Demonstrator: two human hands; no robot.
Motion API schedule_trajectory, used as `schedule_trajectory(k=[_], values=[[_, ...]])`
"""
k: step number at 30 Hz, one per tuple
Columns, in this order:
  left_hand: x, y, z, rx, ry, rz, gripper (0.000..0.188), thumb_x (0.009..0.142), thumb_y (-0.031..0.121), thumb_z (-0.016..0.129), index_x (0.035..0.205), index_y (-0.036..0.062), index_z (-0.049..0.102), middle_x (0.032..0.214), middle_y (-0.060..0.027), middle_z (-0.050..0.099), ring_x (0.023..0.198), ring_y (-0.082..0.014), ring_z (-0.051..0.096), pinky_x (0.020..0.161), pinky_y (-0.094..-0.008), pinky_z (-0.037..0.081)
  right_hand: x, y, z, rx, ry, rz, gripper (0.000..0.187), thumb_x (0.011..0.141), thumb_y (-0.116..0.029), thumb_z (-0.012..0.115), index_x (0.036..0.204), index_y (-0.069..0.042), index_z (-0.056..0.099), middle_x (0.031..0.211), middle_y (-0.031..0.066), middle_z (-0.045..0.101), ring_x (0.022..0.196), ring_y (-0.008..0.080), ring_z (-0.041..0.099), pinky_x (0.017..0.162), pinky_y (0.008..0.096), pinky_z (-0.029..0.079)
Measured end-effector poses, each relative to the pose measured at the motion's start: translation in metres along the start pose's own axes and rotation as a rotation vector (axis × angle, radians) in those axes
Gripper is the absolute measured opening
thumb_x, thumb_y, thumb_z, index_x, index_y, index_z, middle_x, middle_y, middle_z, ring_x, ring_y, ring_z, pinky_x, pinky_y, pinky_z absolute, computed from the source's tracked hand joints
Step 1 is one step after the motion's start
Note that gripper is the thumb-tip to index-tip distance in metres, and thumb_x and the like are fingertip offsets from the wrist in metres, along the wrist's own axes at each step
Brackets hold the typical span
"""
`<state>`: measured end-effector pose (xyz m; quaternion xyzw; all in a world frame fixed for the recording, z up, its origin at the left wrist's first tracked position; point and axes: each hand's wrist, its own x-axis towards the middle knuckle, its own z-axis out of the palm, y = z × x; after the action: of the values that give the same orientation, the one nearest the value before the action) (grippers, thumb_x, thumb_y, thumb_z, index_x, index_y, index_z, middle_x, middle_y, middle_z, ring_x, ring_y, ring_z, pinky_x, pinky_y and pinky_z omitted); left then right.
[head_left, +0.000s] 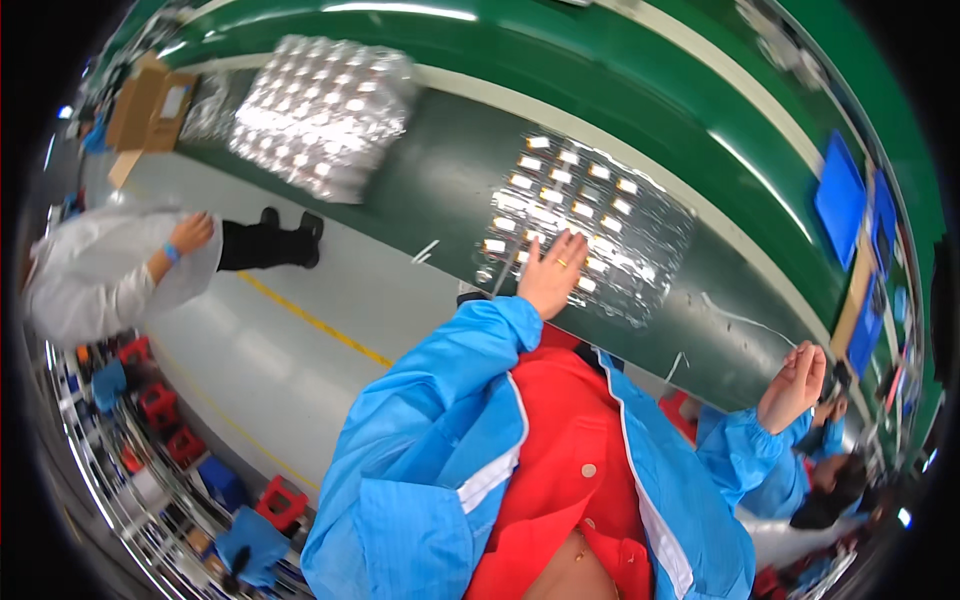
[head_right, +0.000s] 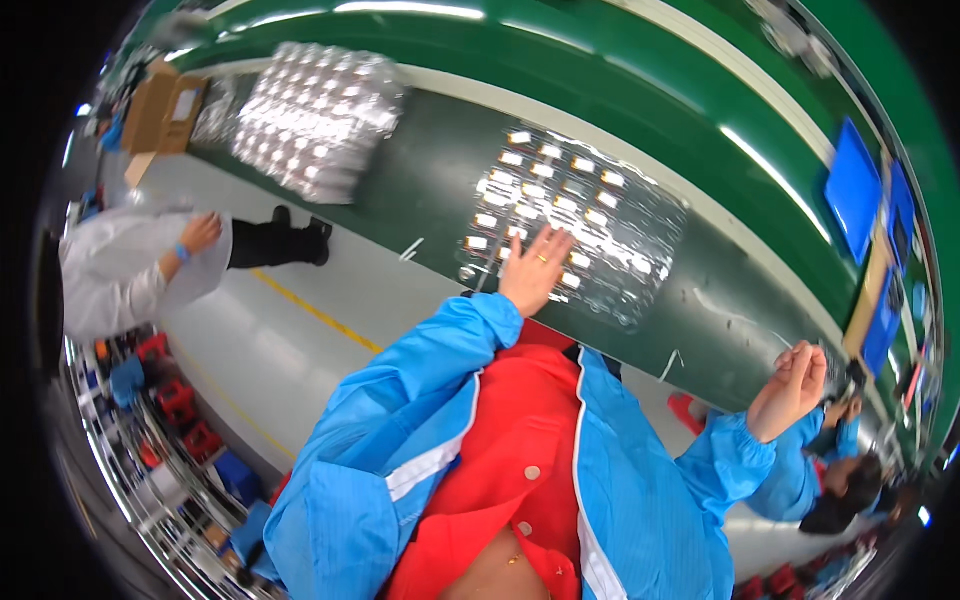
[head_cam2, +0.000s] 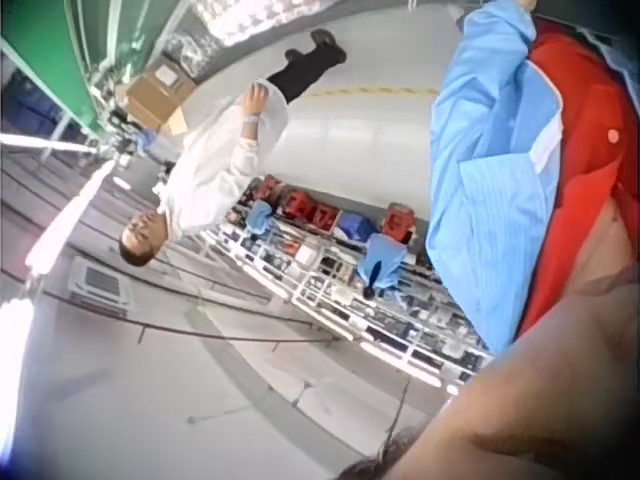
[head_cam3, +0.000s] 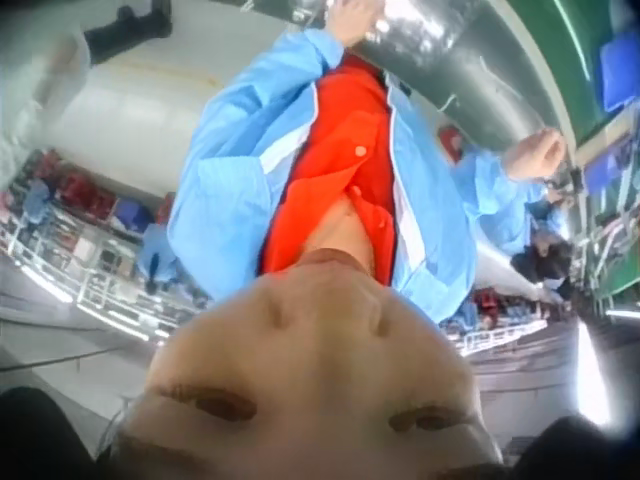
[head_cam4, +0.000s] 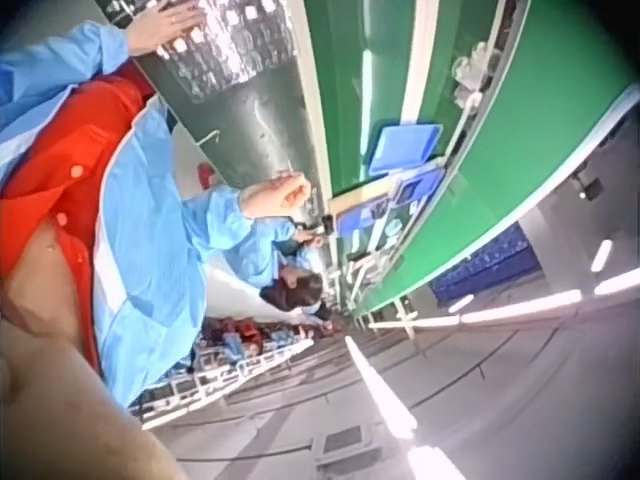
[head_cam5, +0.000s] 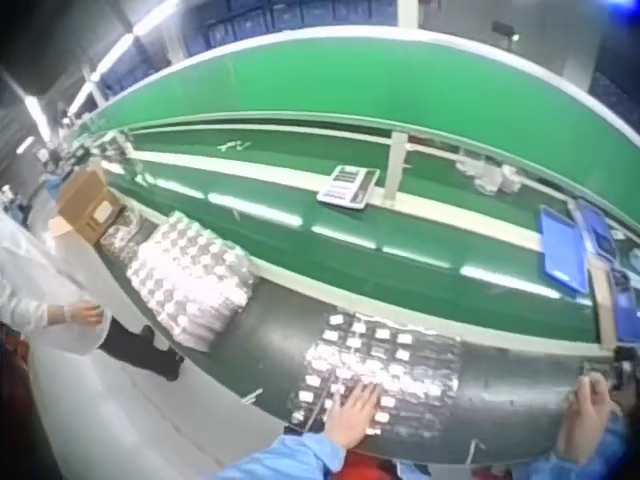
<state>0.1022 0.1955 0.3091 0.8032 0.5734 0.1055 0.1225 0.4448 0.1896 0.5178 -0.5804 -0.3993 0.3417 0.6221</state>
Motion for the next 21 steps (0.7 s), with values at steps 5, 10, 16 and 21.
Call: schedule_trajectory(k=[5,10,16,21], values=[[0.003,-0.016,-0.005,-0.064,-0.045,0.029,0.054,0.084,0.013,0.046,0.134,-0.0020,0.033,0.142,-0.0153,0.033,0.135,-0.0304,0.025,0.106,-0.0518,0.021,-0.029,-0.035,-0.042,-0.248,0.093,0.069,0.007,0.089,-0.007,0.056,0.094,-0.001,0.054,0.084,0.0018,0.055,0.071,0.0070,0.048,0.059,0.0194,0.036],[0.003,-0.035,-0.017,-0.077,-0.044,0.062,0.065,0.085,0.025,0.054,0.138,-0.0006,0.026,0.144,-0.0174,0.028,0.136,-0.0308,0.021,0.106,-0.0531,0.020,-0.042,-0.063,-0.039,-0.538,-0.428,0.512,0.013,0.078,0.001,0.062,0.087,-0.002,0.053,0.073,-0.0025,0.053,0.063,0.0043,0.048,0.055,0.0178,0.036],[0.006,-0.041,-0.031,-0.061,-0.075,0.082,0.072,0.083,0.029,0.058,0.140,0.0022,0.024,0.146,-0.0170,0.022,0.134,-0.0312,0.024,0.106,-0.0523,0.021,-0.038,-0.016,-0.018,-0.334,-0.556,0.782,0.021,0.076,0.004,0.061,0.095,-0.001,0.054,0.072,-0.0002,0.056,0.061,0.0058,0.050,0.051,0.0188,0.037],[0.002,-0.048,-0.037,-0.004,-0.094,0.074,0.069,0.084,0.027,0.058,0.141,0.0059,0.025,0.147,-0.0153,0.021,0.135,-0.0300,0.023,0.106,-0.0517,0.021,-0.046,0.117,0.008,-0.325,-0.439,0.754,0.016,0.076,0.001,0.066,0.092,0.001,0.062,0.076,0.0009,0.063,0.063,0.0069,0.055,0.056,0.0198,0.043]])
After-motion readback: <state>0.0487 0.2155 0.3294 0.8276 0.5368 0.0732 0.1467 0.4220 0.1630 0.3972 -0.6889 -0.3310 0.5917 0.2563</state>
